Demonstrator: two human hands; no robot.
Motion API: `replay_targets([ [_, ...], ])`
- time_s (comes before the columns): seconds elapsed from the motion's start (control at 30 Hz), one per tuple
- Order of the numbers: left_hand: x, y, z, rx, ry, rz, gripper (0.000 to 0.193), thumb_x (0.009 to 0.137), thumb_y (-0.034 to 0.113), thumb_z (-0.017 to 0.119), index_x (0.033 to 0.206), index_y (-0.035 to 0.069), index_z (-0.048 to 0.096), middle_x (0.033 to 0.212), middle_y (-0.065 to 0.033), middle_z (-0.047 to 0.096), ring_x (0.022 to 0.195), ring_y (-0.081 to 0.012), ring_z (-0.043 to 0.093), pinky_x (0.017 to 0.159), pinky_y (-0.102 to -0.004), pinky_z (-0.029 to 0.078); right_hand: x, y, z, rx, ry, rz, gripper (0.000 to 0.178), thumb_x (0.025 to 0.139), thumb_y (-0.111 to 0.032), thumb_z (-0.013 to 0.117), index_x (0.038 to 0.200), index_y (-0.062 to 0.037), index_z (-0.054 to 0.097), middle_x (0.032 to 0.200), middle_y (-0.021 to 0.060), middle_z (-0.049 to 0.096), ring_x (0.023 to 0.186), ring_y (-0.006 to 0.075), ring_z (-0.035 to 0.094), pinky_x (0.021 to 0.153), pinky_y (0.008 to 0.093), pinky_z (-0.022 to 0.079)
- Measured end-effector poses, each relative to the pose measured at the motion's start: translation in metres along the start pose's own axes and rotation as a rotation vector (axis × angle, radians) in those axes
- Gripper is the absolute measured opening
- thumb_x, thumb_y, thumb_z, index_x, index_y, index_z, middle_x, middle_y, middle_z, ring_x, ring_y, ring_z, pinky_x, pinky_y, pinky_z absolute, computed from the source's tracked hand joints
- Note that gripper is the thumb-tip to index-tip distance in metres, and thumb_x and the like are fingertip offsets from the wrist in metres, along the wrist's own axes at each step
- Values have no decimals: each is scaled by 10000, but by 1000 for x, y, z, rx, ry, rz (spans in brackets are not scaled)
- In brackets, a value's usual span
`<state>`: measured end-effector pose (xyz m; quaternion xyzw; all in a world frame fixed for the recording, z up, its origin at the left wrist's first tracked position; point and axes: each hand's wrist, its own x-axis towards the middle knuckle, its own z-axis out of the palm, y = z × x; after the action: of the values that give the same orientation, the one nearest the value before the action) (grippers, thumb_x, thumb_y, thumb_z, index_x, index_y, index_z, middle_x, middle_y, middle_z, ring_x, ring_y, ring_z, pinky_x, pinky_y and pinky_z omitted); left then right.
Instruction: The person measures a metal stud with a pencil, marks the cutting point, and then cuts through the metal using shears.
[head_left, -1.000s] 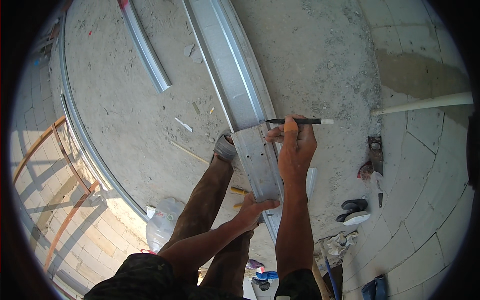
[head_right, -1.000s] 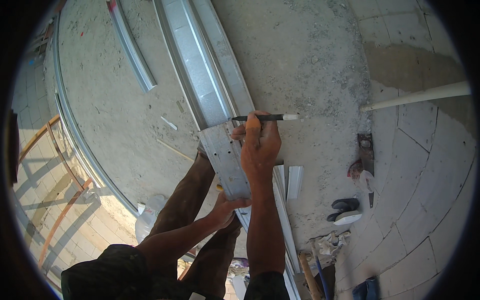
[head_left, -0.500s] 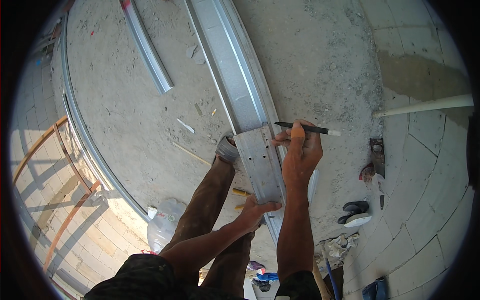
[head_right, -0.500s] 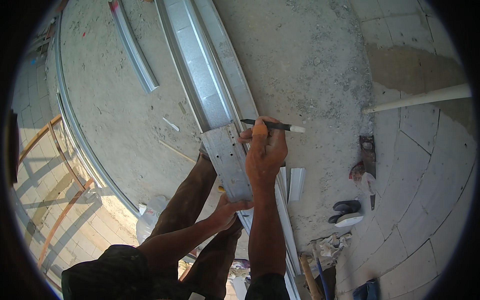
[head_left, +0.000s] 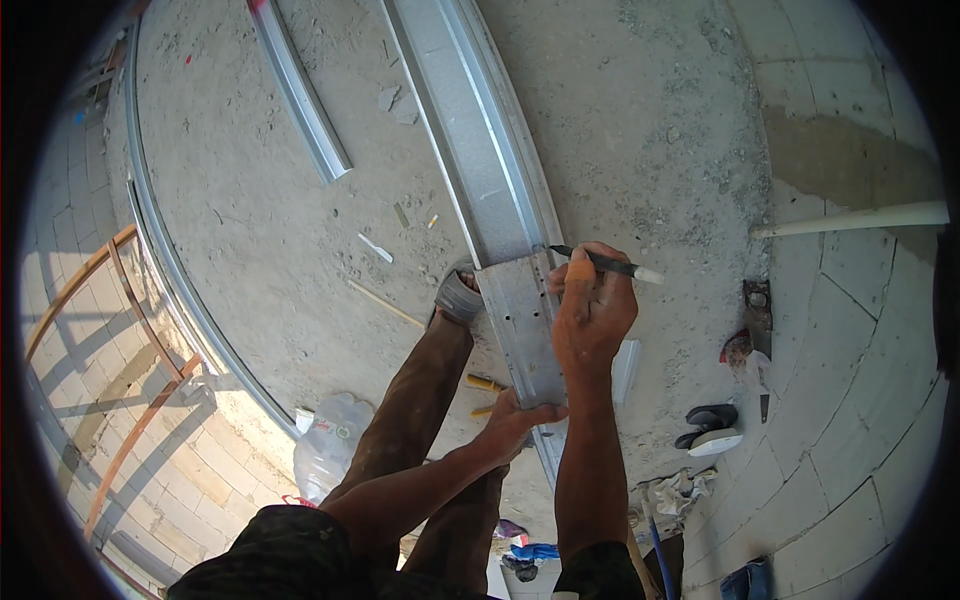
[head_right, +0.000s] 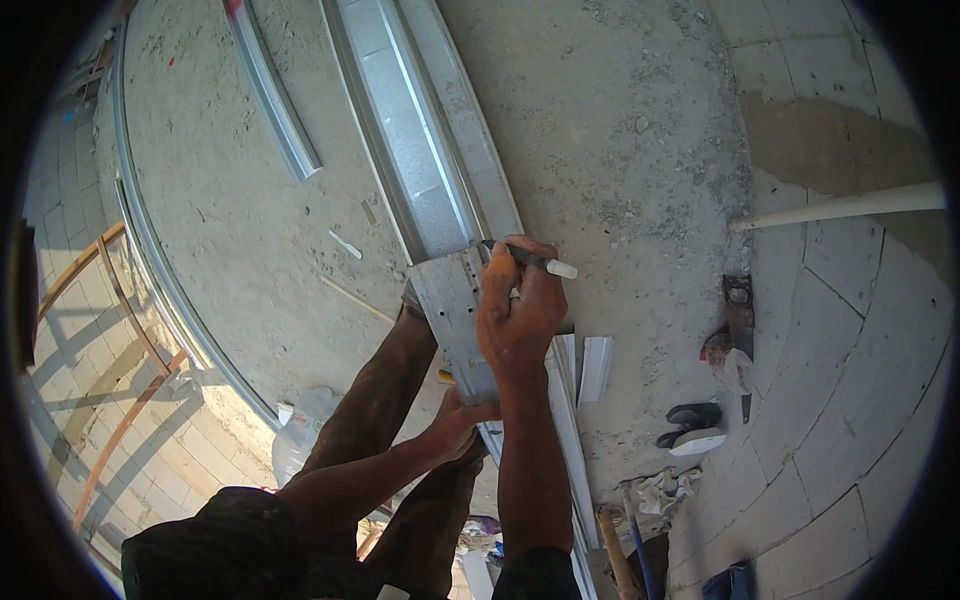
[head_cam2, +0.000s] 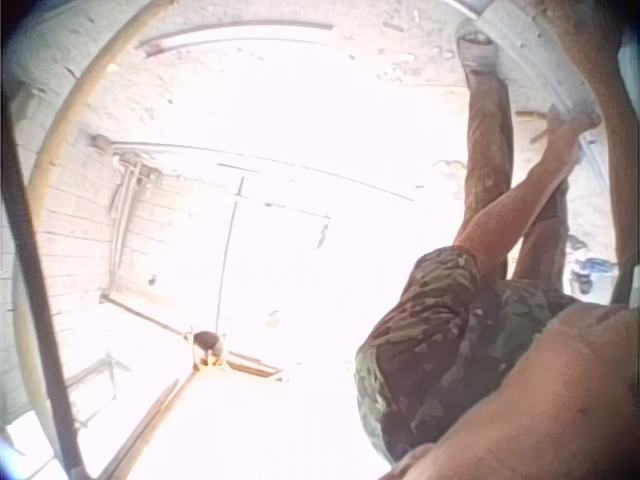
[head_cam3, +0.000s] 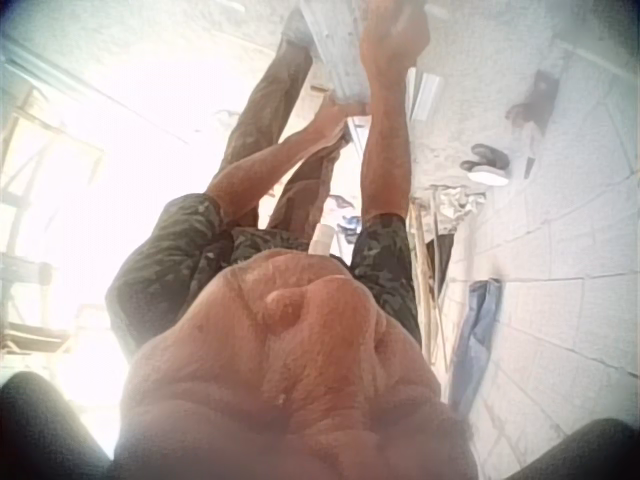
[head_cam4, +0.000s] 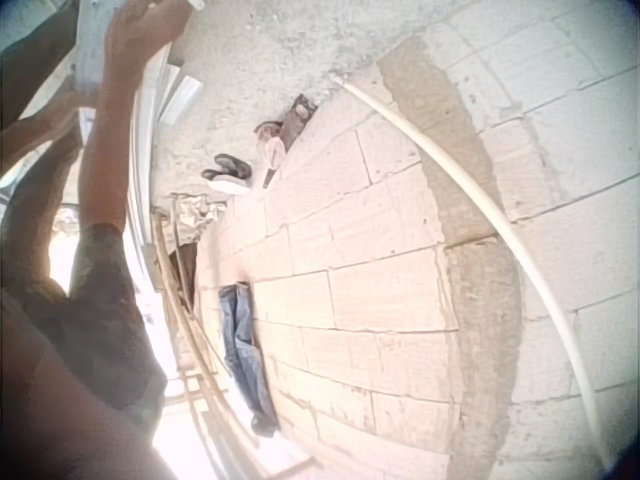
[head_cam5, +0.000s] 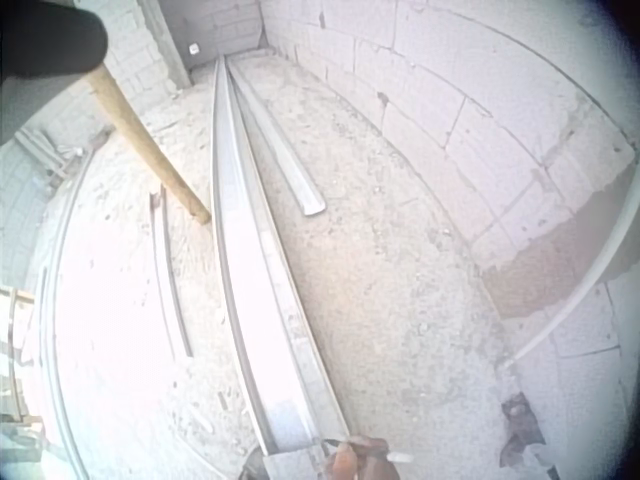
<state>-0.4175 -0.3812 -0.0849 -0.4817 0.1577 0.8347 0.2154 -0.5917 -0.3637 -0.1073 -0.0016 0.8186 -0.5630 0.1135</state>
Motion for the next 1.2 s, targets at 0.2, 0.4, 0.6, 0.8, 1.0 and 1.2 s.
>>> replay_targets([
  [0.2,1,-1,-2,18,5,5,372,790,63,707,1131,-28,593,1026,-80,655,898,-143,629,812,-302,494,2,-2,-1,-78,-44,-67,129,928,-79,549,1000,29,548,791,104,596,651,156,608,574,291,509],
  [0.4,1,-3,-2,22,10,3,381,784,75,716,1130,-27,594,1021,-81,654,901,-148,623,820,-309,486,7,-12,-2,92,-54,61,165,953,-111,511,1013,41,539,762,91,613,626,135,619,567,281,547],
  [0.6,1,-2,-2,51,11,-15,440,776,90,720,1167,-47,570,1049,-99,648,950,-167,613,870,-325,468,14,-22,-5,383,70,361,212,961,-146,503,1021,56,530,699,98,615,607,138,609,576,274,533],
  [0.8,1,-2,-4,63,14,-16,475,772,99,720,1187,-59,552,1071,-108,641,965,-177,609,883,-328,462,14,-17,-4,316,-5,314,189,952,-132,503,997,48,536,706,92,584,594,146,605,543,308,553],
  [1.0,2,-2,-4,70,14,-29,411,786,35,685,1168,-54,562,1077,-115,644,971,-192,627,883,-343,482,17,-15,-5,295,-38,298,179,948,-122,505,997,46,540,687,84,597,582,135,600,556,292,540],
  [1.2,1,0,-2,76,7,-22,382,794,-12,666,1158,-53,558,1085,-125,641,981,-209,642,890,-363,500,17,-15,-12,132,31,217,162,948,-109,509,993,44,540,694,83,613,580,130,605,563,271,538],
])
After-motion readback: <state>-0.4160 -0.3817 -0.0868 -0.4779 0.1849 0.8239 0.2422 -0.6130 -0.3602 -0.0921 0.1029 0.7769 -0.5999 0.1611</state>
